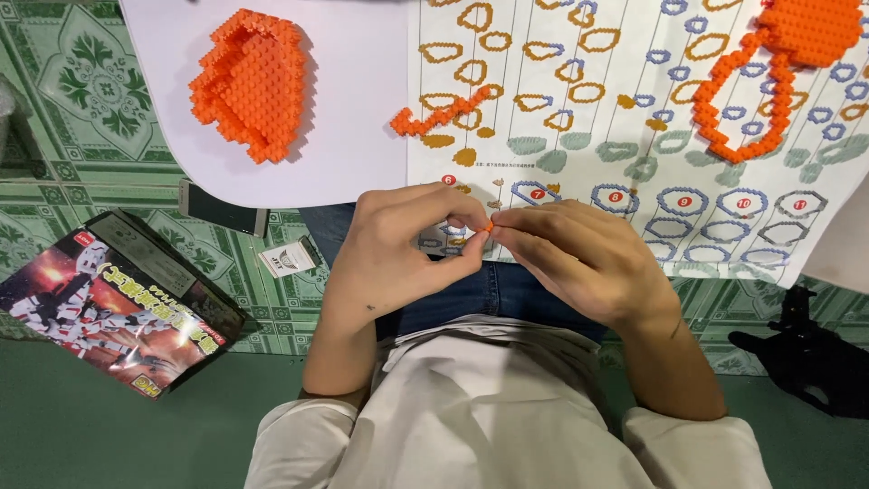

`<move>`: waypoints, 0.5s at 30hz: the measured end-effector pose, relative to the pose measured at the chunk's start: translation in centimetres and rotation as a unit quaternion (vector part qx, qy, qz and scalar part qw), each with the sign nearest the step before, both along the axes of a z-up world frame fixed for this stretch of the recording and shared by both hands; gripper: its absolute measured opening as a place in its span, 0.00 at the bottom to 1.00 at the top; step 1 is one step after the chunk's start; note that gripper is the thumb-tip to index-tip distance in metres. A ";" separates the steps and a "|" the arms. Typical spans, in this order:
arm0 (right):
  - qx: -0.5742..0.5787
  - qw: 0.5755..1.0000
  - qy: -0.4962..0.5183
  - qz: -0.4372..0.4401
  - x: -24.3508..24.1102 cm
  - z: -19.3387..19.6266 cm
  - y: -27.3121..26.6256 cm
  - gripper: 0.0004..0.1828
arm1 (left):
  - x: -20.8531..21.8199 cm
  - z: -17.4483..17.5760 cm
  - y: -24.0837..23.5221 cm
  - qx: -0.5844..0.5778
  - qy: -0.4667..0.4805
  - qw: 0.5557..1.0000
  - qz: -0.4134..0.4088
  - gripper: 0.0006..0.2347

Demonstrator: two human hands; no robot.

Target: The person assembles small orange plastic bricks by hand, following a printed instruction sheet. They repeatedly pick bricks from a tray, connect them into small chains, and place the chains on the paper. The person occasionally sifts through the tray to locate additional pieces.

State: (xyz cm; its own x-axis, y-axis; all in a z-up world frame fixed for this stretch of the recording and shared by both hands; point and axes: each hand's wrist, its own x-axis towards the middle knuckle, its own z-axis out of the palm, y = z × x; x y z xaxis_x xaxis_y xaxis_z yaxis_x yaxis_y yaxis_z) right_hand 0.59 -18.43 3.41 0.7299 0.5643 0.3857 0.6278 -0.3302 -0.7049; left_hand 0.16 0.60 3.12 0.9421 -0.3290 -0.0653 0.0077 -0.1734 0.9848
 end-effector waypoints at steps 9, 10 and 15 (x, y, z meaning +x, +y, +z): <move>-0.047 0.998 -0.019 0.032 1.3 -0.3 -0.4 0.05 | 1.3 0.1 -0.2 0.018 0.022 0.999 -0.023 0.11; -0.047 0.998 -0.018 0.033 1.4 -0.2 -0.8 0.05 | 1.3 0.2 -0.3 0.018 0.023 0.999 -0.023 0.11; -0.149 0.983 0.086 0.061 2.0 -0.7 -2.3 0.11 | 1.3 0.8 -1.2 0.087 0.014 0.995 0.040 0.13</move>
State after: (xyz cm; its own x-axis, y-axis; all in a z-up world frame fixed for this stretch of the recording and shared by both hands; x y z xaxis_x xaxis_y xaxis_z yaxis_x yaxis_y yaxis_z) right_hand 2.63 -20.74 2.73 0.6903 0.7204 0.0667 0.5552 -0.4683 -0.6874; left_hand 1.49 -0.60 3.90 0.9622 -0.2337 -0.1402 0.0547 -0.3386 0.9393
